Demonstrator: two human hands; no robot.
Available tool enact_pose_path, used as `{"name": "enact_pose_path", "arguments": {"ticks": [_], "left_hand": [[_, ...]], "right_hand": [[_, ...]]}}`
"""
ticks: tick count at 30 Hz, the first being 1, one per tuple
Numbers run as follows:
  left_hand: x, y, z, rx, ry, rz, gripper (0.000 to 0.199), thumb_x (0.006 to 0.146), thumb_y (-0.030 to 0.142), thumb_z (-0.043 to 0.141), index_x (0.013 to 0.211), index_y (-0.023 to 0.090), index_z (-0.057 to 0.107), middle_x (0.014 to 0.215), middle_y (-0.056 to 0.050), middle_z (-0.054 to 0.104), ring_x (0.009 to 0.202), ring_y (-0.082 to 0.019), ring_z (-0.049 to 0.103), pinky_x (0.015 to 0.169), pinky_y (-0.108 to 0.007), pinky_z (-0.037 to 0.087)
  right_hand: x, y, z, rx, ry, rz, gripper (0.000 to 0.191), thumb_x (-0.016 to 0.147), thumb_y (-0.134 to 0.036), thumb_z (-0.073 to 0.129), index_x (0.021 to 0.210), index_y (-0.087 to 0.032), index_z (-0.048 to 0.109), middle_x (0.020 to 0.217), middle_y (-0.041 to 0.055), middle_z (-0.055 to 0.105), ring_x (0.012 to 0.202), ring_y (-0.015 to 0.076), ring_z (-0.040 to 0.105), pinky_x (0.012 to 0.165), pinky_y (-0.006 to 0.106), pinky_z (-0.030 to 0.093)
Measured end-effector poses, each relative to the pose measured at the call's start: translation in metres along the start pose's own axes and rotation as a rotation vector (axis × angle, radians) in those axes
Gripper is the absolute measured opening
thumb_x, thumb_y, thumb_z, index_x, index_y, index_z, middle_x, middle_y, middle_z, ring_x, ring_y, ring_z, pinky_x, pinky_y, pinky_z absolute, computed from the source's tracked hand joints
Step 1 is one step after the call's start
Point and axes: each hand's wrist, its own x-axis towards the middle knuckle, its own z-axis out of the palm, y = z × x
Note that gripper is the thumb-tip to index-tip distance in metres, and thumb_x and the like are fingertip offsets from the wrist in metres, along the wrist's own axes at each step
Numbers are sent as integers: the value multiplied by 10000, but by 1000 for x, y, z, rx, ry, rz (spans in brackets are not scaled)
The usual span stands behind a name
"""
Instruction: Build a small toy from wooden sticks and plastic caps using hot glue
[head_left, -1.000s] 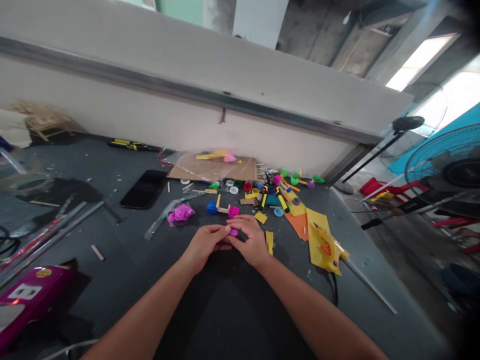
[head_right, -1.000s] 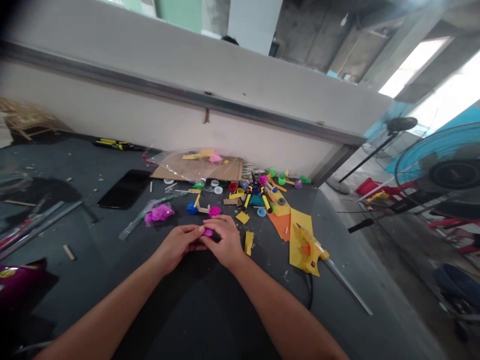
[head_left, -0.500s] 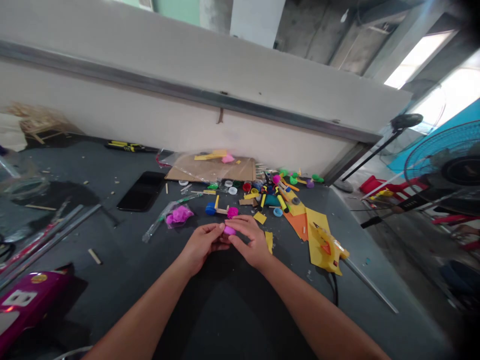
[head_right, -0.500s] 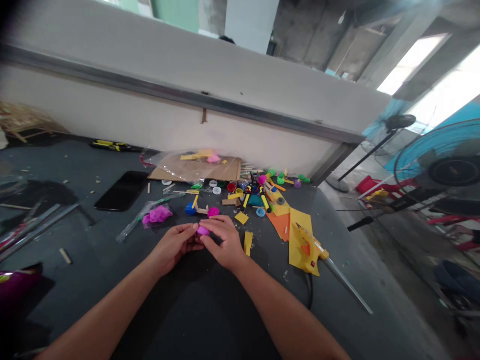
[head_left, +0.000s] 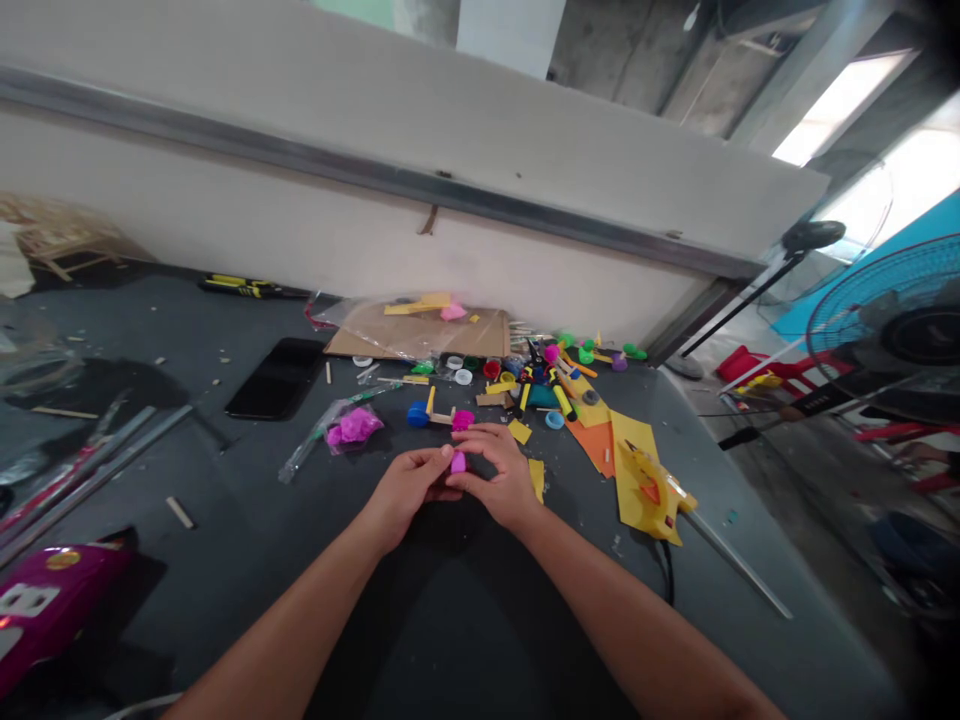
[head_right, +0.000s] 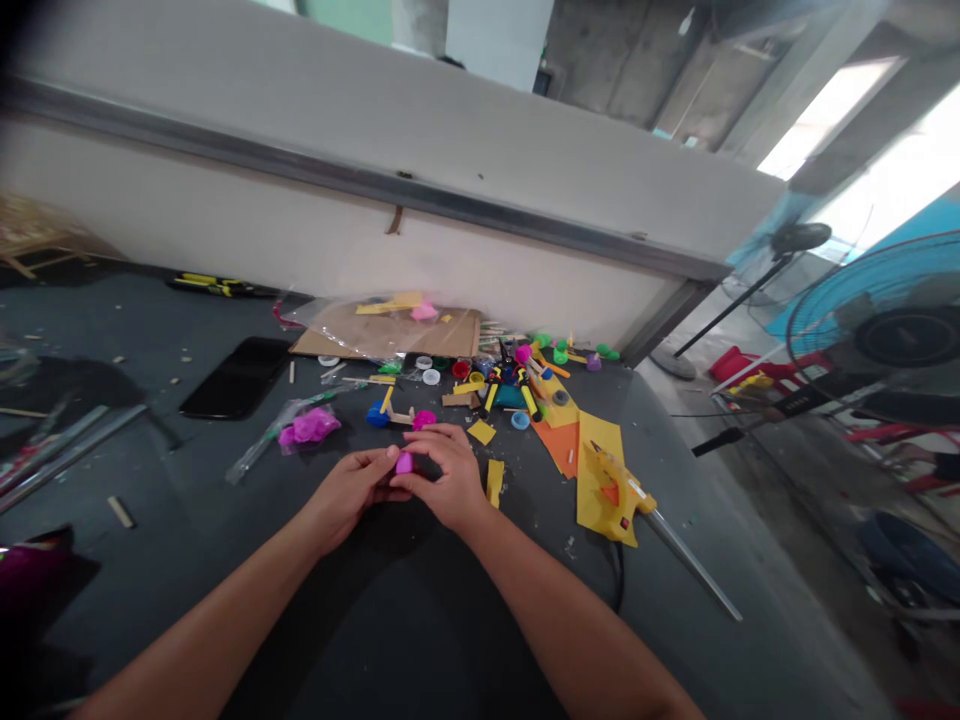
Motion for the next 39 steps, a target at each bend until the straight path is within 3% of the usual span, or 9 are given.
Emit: {"name": "enact_pose_path", "arguments": {"ticks": [5, 12, 18, 24, 31, 39], "left_hand": [[0, 1, 0, -14, 4, 0, 271, 671, 395, 704, 686, 127, 664, 613, -3, 601, 558, -89, 539, 632, -258, 519], [1, 1, 0, -22, 12, 5, 287, 690, 392, 689, 790, 123, 683, 686, -27, 629, 625, -115, 571, 639, -277, 531], [1, 1, -3, -29, 1, -22, 251, 661, 349, 721, 751, 120, 674, 679, -25, 630, 591, -99, 562, 659, -277, 523], [0, 2, -3, -40, -18, -22, 271, 693, 368, 695, 814, 126, 688, 717, -36, 650, 640, -117, 588, 684, -302, 533], [-1, 2, -3, -28, -38, -21, 260, 711, 362, 683, 794, 117, 686, 726, -42, 653, 641, -109, 585, 670, -272, 528], [-1, 2, -2, -13, -48, -21, 254, 707, 359, 686, 777, 115, 676, 691, -28, 636, 617, -102, 570, 655, -264, 522]], "right_hand": [[-1, 0, 0, -24, -29, -13, 307, 699, -337, 716, 988, -265, 642, 1032, 44, 671, 1062, 225, 535, 923, 416, 416], [-2, 2, 3, -73, 23, -21, 225, 715, -337, 704, 926, -267, 668, 983, 33, 686, 1052, 220, 542, 927, 415, 410], [-2, 4, 3, -119, -47, -49, 325, 717, -329, 692, 1034, -276, 640, 1068, 34, 659, 1092, 221, 523, 957, 420, 387], [-2, 4, 2, -105, -11, -32, 210, 733, -314, 685, 937, -273, 661, 1020, 29, 677, 1078, 227, 527, 943, 427, 399], [-2, 2, 2, -89, -21, -27, 300, 703, -329, 712, 986, -262, 640, 1047, 34, 664, 1090, 228, 514, 954, 419, 396], [-3, 1, 2, -69, 3, 6, 222, 714, -320, 704, 921, -262, 650, 1036, 38, 665, 1085, 226, 515, 947, 423, 401]]}}
